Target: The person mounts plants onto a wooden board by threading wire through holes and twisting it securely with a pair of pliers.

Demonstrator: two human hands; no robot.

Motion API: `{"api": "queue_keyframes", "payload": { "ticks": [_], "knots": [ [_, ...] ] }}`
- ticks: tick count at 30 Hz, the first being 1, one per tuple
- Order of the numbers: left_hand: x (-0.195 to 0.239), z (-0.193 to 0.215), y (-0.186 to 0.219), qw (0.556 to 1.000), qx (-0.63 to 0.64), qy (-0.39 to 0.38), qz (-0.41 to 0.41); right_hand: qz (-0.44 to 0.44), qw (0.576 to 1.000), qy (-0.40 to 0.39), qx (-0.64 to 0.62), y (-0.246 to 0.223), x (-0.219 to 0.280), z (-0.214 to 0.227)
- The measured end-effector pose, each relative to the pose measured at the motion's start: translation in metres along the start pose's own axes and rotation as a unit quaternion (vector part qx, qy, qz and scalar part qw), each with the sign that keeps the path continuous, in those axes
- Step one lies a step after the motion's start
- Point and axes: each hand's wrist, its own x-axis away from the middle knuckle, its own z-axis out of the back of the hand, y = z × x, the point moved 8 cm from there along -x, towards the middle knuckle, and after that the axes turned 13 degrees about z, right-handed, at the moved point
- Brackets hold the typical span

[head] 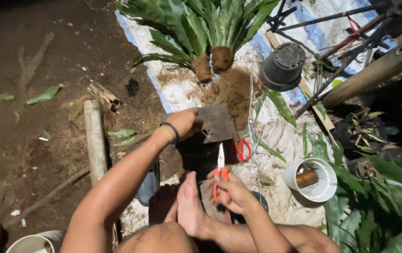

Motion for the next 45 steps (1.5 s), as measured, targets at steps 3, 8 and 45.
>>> {"api": "queue_keyframes", "payload": {
  "ticks": [3,8,45],
  "knots": [
    [-0.039,-0.012,-0.002,0.999,-0.030,-0.016,0.027,0.162,0.946,0.152,0.236,-0.039,-0.024,0.051],
    [-0.065,-0.028,0.015,0.995,-0.066,-0.059,-0.052,0.358,0.733,0.228,0.531,-0.121,-0.059,0.059],
    [-0.060,-0.007,-0.016,0.999,0.002,0.022,0.038,0.349,0.654,0.240,0.627,-0.126,-0.110,0.033]
  ]
}}
